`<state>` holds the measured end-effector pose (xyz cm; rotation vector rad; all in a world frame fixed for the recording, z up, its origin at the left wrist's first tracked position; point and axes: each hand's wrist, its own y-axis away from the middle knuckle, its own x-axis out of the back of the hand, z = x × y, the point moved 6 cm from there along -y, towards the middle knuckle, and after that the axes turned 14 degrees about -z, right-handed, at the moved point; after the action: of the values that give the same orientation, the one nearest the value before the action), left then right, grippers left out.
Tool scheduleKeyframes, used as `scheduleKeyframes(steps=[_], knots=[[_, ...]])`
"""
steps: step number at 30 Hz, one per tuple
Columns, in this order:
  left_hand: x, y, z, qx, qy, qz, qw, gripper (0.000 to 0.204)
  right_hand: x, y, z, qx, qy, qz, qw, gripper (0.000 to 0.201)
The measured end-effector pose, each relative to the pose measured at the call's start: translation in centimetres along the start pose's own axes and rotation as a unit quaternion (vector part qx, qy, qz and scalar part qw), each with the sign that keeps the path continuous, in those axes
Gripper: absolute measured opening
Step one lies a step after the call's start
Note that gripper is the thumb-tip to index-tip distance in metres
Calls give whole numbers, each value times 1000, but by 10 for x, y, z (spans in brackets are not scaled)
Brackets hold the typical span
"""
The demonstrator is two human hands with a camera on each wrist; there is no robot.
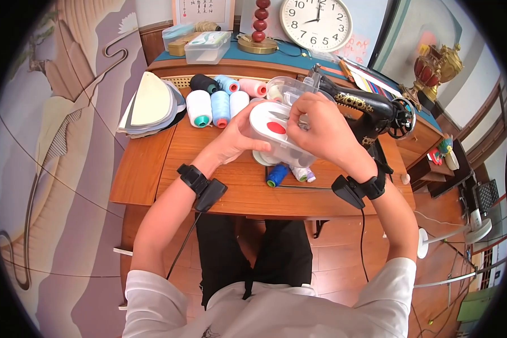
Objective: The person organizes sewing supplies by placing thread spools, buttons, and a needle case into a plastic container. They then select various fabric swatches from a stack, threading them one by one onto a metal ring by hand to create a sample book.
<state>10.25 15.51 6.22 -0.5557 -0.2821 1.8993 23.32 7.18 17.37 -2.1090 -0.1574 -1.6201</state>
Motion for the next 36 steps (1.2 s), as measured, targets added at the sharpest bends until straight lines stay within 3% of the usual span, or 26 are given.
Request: scheduleKeyframes(steps=[9, 21, 28, 31, 36], knots=[[-1, -1, -3, 15, 10, -8, 1000, 99, -6, 3, -1, 6, 35, 4, 999, 13], [4, 0, -7, 17, -2, -4, 1000, 102, 7, 4, 2, 8, -49, 15, 999, 12], [3, -4, -4, -13, 21, -39, 999, 91, 32, 10, 10, 17, -81, 89, 993, 10], [4, -2, -4, 17, 13, -21, 1000, 96, 51, 20, 20, 10, -70, 102, 992, 10], [4, 0, -3, 25, 10, -8, 1000, 96, 75, 50, 65, -83, -57, 108, 989, 10]])
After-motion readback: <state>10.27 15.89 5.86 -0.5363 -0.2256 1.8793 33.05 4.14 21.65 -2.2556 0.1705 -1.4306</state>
